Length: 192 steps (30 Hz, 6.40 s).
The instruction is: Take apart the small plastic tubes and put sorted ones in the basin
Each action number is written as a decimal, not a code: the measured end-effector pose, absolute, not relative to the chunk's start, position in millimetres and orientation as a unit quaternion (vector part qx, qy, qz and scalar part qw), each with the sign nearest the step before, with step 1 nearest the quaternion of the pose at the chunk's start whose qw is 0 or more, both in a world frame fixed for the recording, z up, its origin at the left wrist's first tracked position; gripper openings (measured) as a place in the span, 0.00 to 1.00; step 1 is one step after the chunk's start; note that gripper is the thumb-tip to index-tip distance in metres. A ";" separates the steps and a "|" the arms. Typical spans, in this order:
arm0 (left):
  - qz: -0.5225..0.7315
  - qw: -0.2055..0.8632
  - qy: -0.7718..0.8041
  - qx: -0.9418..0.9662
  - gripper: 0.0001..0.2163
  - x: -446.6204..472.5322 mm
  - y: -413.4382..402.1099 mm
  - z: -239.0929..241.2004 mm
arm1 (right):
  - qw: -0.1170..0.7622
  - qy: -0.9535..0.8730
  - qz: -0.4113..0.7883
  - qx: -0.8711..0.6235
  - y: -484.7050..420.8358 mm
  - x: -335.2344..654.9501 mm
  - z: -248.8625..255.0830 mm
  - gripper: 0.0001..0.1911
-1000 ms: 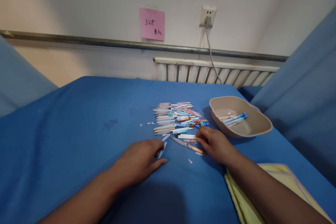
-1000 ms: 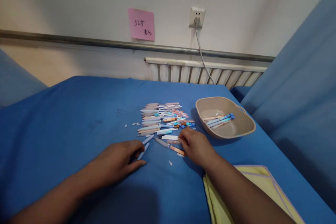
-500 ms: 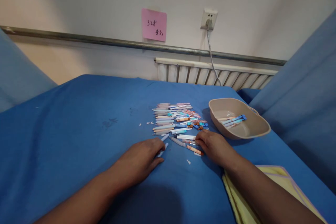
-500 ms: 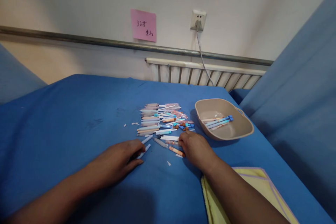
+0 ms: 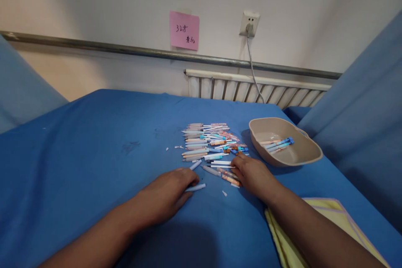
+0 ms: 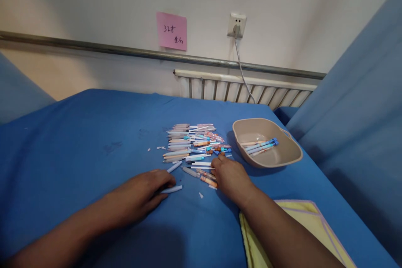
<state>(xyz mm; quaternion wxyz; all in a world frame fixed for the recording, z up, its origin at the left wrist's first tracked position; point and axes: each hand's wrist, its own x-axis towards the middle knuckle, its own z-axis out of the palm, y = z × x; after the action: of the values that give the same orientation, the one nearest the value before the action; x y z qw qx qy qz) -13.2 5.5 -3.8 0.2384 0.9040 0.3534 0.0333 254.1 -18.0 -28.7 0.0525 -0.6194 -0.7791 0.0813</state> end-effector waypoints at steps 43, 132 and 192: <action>0.123 0.271 0.395 0.869 0.12 -4.0 15.5 -3.3 | 0.042 -0.828 -0.005 -0.560 -20.9 253.3 -26.2 0.09; 0.233 0.756 0.340 0.509 0.13 15.6 9.1 -18.0 | 0.222 -0.778 0.252 -0.531 -34.5 253.8 -27.0 0.07; 0.205 0.654 0.388 0.616 0.14 14.0 12.7 -22.5 | 0.490 -0.517 0.528 -0.463 -27.7 241.5 -30.0 0.15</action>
<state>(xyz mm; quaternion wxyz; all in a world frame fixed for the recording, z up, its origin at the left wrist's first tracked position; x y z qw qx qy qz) 14.0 12.7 -22.5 0.6541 0.6161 0.3881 0.2048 241.5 -27.7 -30.0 0.4896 -0.4633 -0.5166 0.5280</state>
